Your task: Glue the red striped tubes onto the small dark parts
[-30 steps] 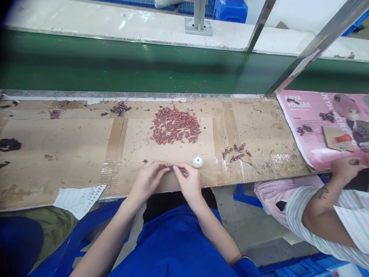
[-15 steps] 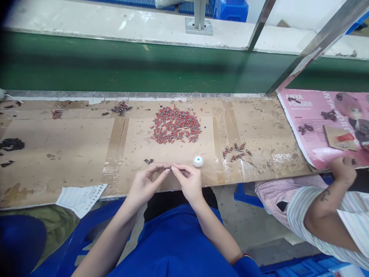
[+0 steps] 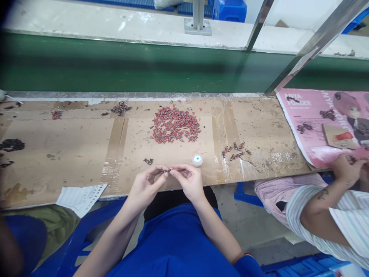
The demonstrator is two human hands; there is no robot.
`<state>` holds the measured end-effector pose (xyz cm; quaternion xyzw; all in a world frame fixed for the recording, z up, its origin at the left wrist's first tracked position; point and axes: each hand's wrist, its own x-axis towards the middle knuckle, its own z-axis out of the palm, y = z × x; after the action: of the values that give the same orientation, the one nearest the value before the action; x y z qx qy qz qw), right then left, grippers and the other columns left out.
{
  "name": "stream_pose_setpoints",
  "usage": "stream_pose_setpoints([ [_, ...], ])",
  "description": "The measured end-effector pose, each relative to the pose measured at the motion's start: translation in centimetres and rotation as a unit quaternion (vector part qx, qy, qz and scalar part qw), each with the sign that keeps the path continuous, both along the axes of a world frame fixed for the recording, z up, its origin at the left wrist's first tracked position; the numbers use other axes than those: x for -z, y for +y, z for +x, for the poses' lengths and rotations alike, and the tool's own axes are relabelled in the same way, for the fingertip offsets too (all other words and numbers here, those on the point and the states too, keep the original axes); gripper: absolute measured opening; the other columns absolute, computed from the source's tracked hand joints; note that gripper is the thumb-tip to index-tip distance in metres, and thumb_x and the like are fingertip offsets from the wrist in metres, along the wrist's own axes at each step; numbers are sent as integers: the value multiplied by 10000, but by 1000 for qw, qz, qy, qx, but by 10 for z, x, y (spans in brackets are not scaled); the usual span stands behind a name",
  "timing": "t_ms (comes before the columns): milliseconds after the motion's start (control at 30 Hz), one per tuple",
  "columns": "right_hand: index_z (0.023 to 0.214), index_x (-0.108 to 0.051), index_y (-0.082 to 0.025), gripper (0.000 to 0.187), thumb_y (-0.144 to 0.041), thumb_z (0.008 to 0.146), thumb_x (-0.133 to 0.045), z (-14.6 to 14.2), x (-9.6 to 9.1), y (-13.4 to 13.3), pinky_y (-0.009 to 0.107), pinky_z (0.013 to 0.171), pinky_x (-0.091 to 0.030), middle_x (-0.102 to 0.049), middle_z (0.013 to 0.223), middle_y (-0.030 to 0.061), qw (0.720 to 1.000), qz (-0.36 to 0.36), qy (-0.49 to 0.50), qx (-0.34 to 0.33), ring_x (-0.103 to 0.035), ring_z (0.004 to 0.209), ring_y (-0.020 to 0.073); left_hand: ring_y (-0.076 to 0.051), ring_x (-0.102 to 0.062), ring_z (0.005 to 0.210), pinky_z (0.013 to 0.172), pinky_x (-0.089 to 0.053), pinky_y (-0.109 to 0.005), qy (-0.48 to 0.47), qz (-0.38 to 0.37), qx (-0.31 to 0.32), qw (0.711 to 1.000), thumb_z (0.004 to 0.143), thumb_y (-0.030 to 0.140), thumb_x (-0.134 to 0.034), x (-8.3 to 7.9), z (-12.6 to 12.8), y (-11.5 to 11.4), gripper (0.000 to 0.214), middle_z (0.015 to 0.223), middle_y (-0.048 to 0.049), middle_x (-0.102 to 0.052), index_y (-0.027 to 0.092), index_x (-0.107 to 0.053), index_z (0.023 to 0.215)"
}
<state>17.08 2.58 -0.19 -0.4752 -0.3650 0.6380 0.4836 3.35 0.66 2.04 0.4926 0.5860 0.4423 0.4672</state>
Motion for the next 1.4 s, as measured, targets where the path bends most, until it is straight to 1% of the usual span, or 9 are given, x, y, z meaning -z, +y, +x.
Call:
stream_pose_setpoints([
  [233,809,-766,-222,85,-273,743,-750,5,-15,-13,311,726,-616,-770,816,42,991,104,-82,28,-735,766,195,-183,-672,827,821,-531,-306,-14,-5,15,1000,784,278,-594,-9,9,-3,114,822,-50,-716,181,-652,802],
  [367,844,-760,-228,77,-224,811,-689,27,-28,-23,309,723,-595,-759,825,44,946,216,-230,75,-713,761,179,-194,-678,940,869,-522,-322,9,25,61,998,819,306,-603,-18,17,-7,182,941,-59,-723,196,-601,963],
  [467,846,-742,-206,78,-248,819,-682,60,-22,-16,330,734,-587,-750,830,56,900,231,-315,191,-703,769,186,-212,-653,1039,923,-495,-363,92,68,40,993,848,316,-592,-19,7,-2,274,1036,-70,-717,209,-542,1096],
  [567,912,-729,-162,205,-336,823,-667,95,-7,6,377,743,-591,-747,887,100,859,191,-373,293,-708,779,212,-248,-621,1029,924,-467,-417,251,121,-20,960,878,320,-522,-6,-20,9,176,1019,-77,-711,215,-609,989],
  [767,1105,-691,-199,345,-420,857,-599,117,6,26,535,1005,-460,-682,1157,149,792,287,-506,186,-595,1147,300,-305,-570,898,857,-428,-466,424,115,-66,896,814,352,-594,31,-60,24,151,903,-88,-723,227,-666,770],
  [967,1081,-664,-232,413,-490,762,-705,80,14,21,570,1050,-395,-702,1095,118,826,297,-478,-10,-498,1216,343,-287,-564,897,879,-401,-461,400,121,-27,908,839,272,-529,46,-61,27,191,845,-69,-726,238,-665,710],
  [1100,974,-606,-228,275,-421,794,-685,69,15,25,529,1060,-390,-702,1120,112,903,221,-368,-29,-524,1235,311,-312,-524,929,878,-373,-482,424,96,-20,900,853,249,-517,44,-59,27,198,854,-96,-718,229,-658,715],
  [1200,940,-554,-230,319,-443,761,-710,65,15,27,449,926,-488,-722,1010,85,962,129,-240,-23,-657,1012,261,-314,-521,927,857,-360,-482,433,89,-15,897,867,227,-513,40,-52,28,188,870,-104,-715,221,-655,743],
  [1400,810,-655,-216,354,-504,631,-758,47,11,40,298,584,-466,-651,705,0,993,67,-92,42,-563,591,156,-265,-570,942,874,-398,-421,341,93,47,934,865,213,-558,40,-30,31,112,905,-64,-727,230,-664,834],
])
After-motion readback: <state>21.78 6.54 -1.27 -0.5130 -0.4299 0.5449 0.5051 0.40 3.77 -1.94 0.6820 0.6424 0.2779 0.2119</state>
